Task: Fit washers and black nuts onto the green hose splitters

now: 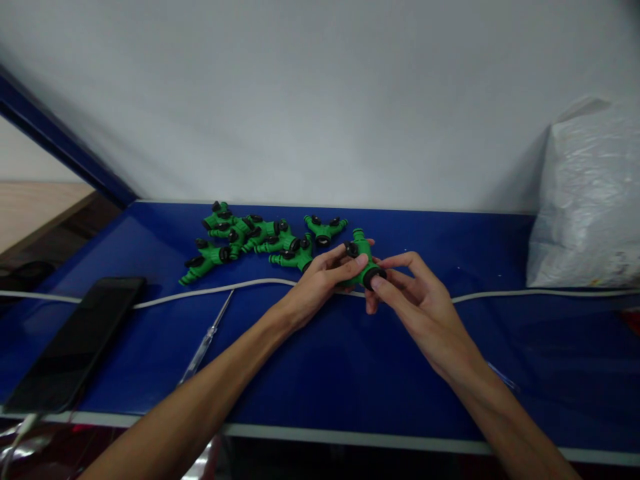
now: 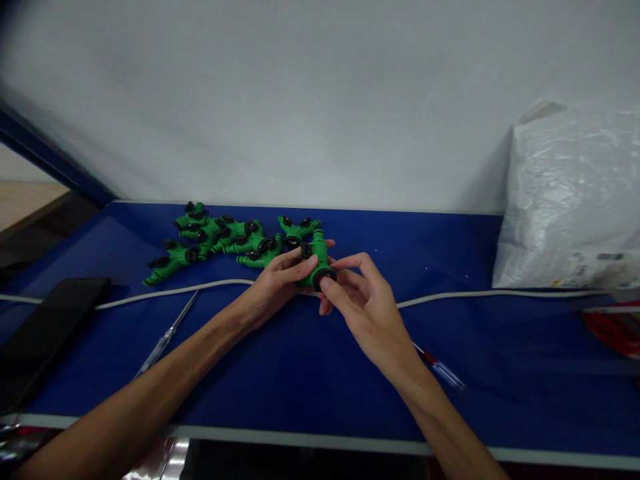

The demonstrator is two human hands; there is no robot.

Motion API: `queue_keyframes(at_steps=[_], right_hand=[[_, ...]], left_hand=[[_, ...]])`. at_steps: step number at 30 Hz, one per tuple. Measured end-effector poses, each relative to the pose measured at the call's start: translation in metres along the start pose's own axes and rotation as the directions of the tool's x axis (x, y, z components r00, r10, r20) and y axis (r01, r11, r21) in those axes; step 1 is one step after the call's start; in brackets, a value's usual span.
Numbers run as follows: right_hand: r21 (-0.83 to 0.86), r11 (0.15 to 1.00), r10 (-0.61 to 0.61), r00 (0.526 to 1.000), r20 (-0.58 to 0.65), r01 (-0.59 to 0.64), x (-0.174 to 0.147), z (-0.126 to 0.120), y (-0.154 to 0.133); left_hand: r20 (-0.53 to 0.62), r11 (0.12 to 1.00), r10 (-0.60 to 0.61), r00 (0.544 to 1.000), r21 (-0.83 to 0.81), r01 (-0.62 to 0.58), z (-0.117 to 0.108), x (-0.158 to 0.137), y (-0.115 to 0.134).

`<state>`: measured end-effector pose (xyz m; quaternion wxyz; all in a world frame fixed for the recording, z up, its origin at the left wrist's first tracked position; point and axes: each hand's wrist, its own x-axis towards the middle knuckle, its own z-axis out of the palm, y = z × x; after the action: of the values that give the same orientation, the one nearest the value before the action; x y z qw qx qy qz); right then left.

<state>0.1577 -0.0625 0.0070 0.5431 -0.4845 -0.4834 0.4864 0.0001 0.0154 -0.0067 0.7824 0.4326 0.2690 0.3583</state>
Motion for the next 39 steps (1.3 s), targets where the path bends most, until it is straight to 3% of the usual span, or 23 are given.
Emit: queue_keyframes(at_steps=[4, 9, 17, 22, 27, 30, 33, 39], right_hand=[[0.028, 0.999, 0.03, 1.0, 0.005, -0.031, 0.0, 0.001, 0.0], [0.16, 0.984, 0.079, 0.996, 0.029, -0.083, 0.0, 0.003, 0.003], [0.33, 0.928, 0.149, 0.984, 0.094, -0.172, 0.0, 0.005, 0.001], [0.379, 0.9, 0.176, 0.975, 0.137, -0.215, 0.0, 0.003, 0.003], [0.375, 0.917, 0.112, 0.991, 0.075, -0.132, 0.0, 0.0, 0.003], [0.29, 0.956, 0.039, 0.999, -0.017, -0.032, 0.001, 0.001, 0.001], [0.077, 0.995, -0.06, 0.995, -0.075, 0.066, 0.002, 0.0, -0.001], [-0.302, 0.933, -0.203, 0.979, -0.001, 0.194, 0.001, -0.006, -0.002]], left_hand=[[0.076, 0.996, 0.033, 0.997, 0.079, -0.039, -0.003, -0.001, 0.0], [0.072, 0.992, 0.116, 0.991, 0.049, -0.12, -0.001, -0.002, -0.001], [0.068, 0.986, 0.154, 0.986, 0.047, -0.157, 0.003, -0.007, -0.002], [0.083, 0.962, 0.22, 0.972, 0.147, -0.23, 0.003, -0.01, 0.001], [0.104, 0.906, 0.315, 0.944, 0.265, -0.331, 0.005, -0.011, 0.01], [0.079, 0.931, 0.267, 0.96, 0.237, -0.278, 0.003, -0.009, 0.012], [0.016, 0.953, 0.243, 0.97, 0.183, -0.242, -0.001, -0.006, 0.013], [-0.092, 0.943, 0.119, 0.989, 0.322, -0.084, -0.006, -0.003, 0.018]])
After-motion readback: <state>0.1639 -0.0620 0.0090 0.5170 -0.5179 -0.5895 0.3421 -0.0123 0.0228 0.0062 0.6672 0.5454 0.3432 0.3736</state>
